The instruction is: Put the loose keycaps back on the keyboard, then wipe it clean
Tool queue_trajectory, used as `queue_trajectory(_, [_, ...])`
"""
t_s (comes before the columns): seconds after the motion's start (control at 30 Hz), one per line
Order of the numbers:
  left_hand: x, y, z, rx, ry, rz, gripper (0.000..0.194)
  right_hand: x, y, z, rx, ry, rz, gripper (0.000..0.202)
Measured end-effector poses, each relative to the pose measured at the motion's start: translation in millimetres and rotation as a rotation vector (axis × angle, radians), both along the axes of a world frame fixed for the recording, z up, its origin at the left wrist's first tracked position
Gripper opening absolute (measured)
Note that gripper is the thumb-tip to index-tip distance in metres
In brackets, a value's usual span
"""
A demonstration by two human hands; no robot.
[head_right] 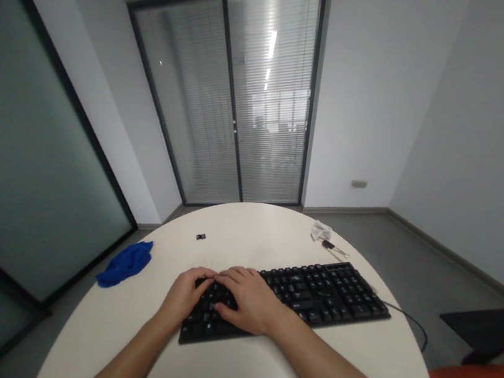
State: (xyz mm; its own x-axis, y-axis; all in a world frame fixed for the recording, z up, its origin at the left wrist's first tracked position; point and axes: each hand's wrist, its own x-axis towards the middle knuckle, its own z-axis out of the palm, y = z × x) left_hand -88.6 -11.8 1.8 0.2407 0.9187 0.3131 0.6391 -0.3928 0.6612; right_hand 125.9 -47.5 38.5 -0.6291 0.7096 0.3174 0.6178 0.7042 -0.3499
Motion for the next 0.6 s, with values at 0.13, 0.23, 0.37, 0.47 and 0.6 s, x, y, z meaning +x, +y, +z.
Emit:
queue_trajectory(0.13, [-0.9,2.4,-2.3,-0.019,-0.090,-0.033,0.018,0.3,-0.5,-1.3,0.018,-0.037,-0.021,0.054])
queue_trajectory(0.23, [-1.6,3.8,-4.2,-0.022,-0.138,-0.067,0.018,0.6,-0.9,-2.2,0.033,-0.035,-0.021,0.053])
queue_trajectory(0.37, [-1.8,4.2,-5.7,-0.009,-0.166,-0.087,0.017,1.2,-0.9,-3.3,0.035,-0.011,-0.011,0.052])
queue_trajectory(0.47, [-1.9,3.6,-5.0,0.007,-0.154,-0.096,0.017,1.4,-0.7,-3.6,0.033,-0.001,-0.014,0.051])
queue_trajectory(0.6, [-2.1,1.7,-0.4,0.036,-0.108,-0.115,0.017,1.6,-1.1,-2.4,0.035,0.001,-0.011,0.051])
